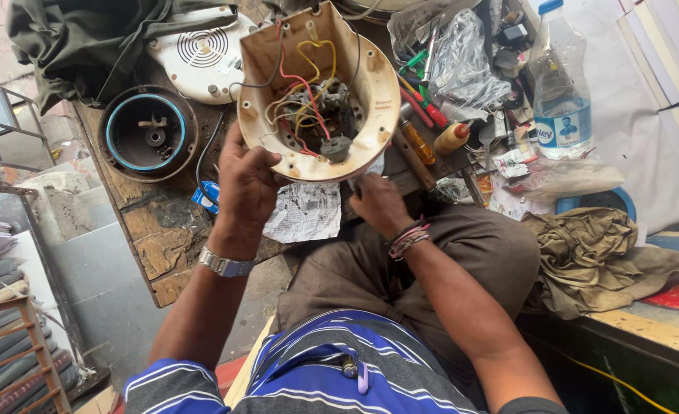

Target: The person uses a screwdriver to adjust wires inside the base of a disassembled electric fan. They manipulate the internal wiring and components while seated on the floor in a cluttered workshop.

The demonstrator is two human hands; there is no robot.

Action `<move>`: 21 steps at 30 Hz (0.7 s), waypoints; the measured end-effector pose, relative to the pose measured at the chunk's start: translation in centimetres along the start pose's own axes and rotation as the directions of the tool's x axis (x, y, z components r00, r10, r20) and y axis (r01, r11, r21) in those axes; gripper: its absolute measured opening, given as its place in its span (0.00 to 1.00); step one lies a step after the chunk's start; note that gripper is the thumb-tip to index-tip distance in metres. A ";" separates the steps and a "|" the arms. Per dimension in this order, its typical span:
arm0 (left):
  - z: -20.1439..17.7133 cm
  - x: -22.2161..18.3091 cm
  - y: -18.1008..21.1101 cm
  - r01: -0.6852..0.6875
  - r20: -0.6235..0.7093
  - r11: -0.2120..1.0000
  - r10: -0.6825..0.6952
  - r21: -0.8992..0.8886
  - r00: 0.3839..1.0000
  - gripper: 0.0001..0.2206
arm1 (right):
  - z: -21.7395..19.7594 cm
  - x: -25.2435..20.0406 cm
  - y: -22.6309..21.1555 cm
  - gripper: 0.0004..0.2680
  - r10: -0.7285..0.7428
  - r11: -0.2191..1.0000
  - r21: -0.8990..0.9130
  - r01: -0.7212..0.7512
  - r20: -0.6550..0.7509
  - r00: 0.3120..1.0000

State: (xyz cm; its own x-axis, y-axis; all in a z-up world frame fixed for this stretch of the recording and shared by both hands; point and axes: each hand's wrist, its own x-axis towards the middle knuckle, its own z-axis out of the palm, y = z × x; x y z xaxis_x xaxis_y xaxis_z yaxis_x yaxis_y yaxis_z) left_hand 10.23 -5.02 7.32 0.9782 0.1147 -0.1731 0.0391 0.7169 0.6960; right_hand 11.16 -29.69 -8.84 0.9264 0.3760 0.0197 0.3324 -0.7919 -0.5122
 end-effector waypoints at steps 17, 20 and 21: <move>3.2 -4.0 -7.9 -0.029 -0.047 0.991 0.036 0.129 0.998 0.36 | -18.9 2.7 1.3 0.07 0.142 0.955 -0.246 -0.164 -0.102 0.985; 3.9 -3.5 -8.1 0.022 -0.042 0.996 -0.018 0.083 0.999 0.34 | -20.8 3.1 -1.2 0.05 0.107 0.984 -0.104 -0.146 -0.312 0.944; 3.9 -3.4 -8.1 0.026 -0.049 0.992 -0.020 0.126 0.999 0.33 | -20.7 3.2 -2.0 0.05 -0.024 0.999 -0.036 0.011 -0.402 0.915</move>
State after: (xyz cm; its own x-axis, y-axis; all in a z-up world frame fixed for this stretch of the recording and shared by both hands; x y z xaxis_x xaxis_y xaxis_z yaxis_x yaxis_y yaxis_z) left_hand 7.33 -13.90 4.96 0.9661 0.1340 -0.2205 0.0895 0.6275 0.7734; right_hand 17.13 -36.86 10.01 0.9110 0.1696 0.3760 0.3483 -0.8048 -0.4807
